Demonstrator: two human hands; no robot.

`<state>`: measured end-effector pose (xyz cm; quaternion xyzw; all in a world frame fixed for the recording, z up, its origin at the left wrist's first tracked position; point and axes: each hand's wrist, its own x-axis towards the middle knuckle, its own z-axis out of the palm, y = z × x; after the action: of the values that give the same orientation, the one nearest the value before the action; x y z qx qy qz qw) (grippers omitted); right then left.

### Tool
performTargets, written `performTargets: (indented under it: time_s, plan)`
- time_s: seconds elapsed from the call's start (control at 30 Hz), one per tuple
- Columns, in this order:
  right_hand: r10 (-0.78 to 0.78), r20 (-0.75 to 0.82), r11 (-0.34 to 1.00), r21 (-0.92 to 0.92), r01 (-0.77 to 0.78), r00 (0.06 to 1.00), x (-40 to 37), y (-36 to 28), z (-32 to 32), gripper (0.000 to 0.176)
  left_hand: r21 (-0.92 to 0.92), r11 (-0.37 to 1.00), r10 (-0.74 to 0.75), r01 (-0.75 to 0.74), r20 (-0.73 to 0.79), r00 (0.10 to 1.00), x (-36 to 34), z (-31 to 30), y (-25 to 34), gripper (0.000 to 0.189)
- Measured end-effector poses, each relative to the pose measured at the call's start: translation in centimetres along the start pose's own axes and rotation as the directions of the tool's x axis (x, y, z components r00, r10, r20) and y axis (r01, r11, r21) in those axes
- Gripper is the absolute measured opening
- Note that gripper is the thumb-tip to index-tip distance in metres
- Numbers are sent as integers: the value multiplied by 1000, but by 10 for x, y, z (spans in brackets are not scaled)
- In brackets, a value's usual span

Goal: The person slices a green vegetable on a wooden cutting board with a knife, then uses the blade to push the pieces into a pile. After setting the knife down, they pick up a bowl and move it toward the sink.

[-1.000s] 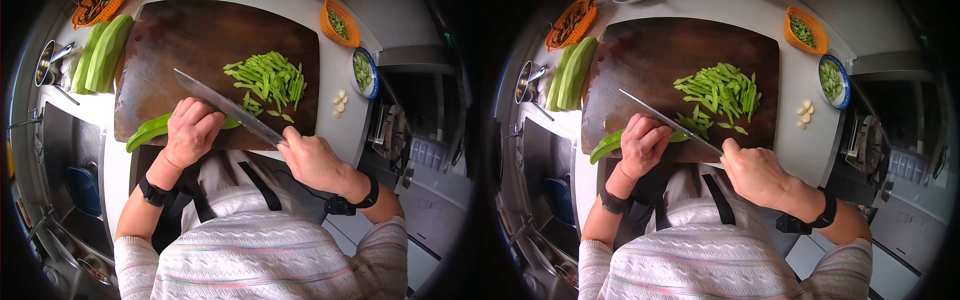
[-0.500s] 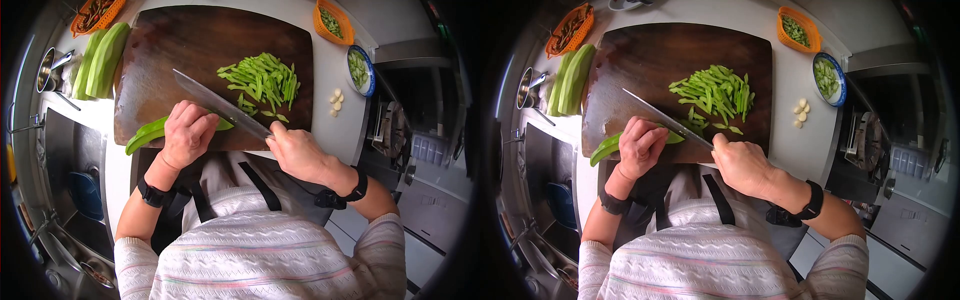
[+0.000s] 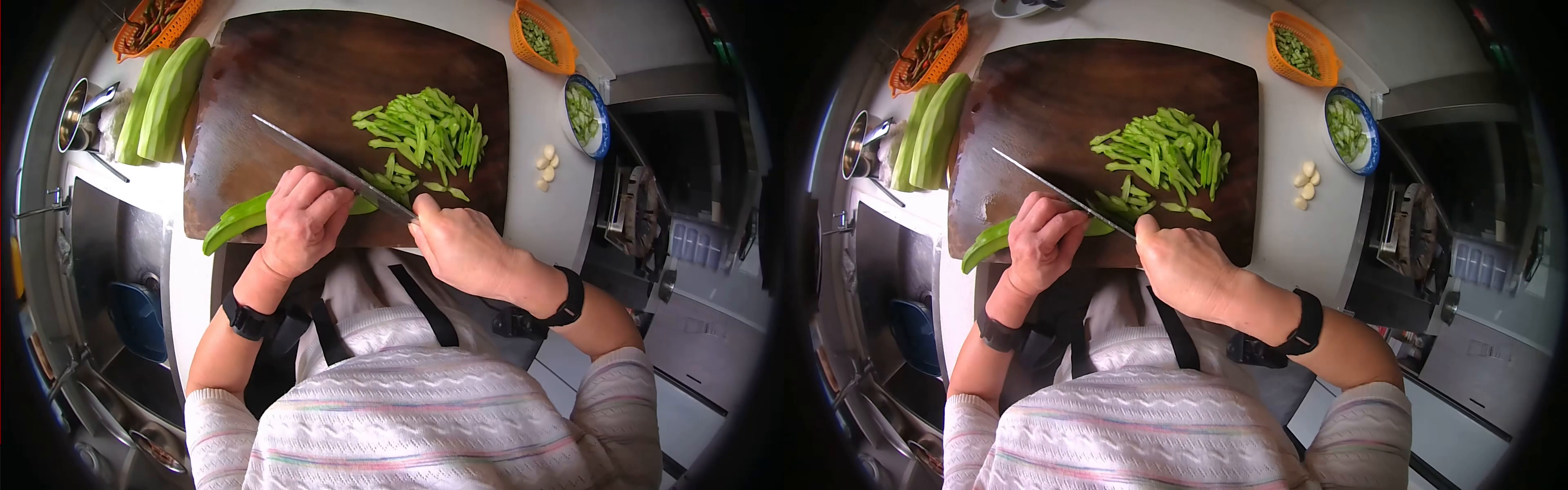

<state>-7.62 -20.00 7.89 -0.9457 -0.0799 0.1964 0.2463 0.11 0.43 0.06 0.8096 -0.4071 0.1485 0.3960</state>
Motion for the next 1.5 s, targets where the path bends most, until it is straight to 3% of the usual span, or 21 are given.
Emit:
performTargets:
  time_s: [0.2,1.37,1.5]
  plan:
    - [17,7,1000,25,-17,1000,-18,10,-8,18,-26,999,20,-22,-48,999,0,-1,2,22]
    - [-1,50,999,44,-1,999,-22,-3,-21,16,-23,1000,-4,5,1,1000,-2,-1,0,22]
    - [9,39,999,-35,-8,999,1,-4,0,11,-9,1000,-10,10,-3,1000,-1,1,0,22]
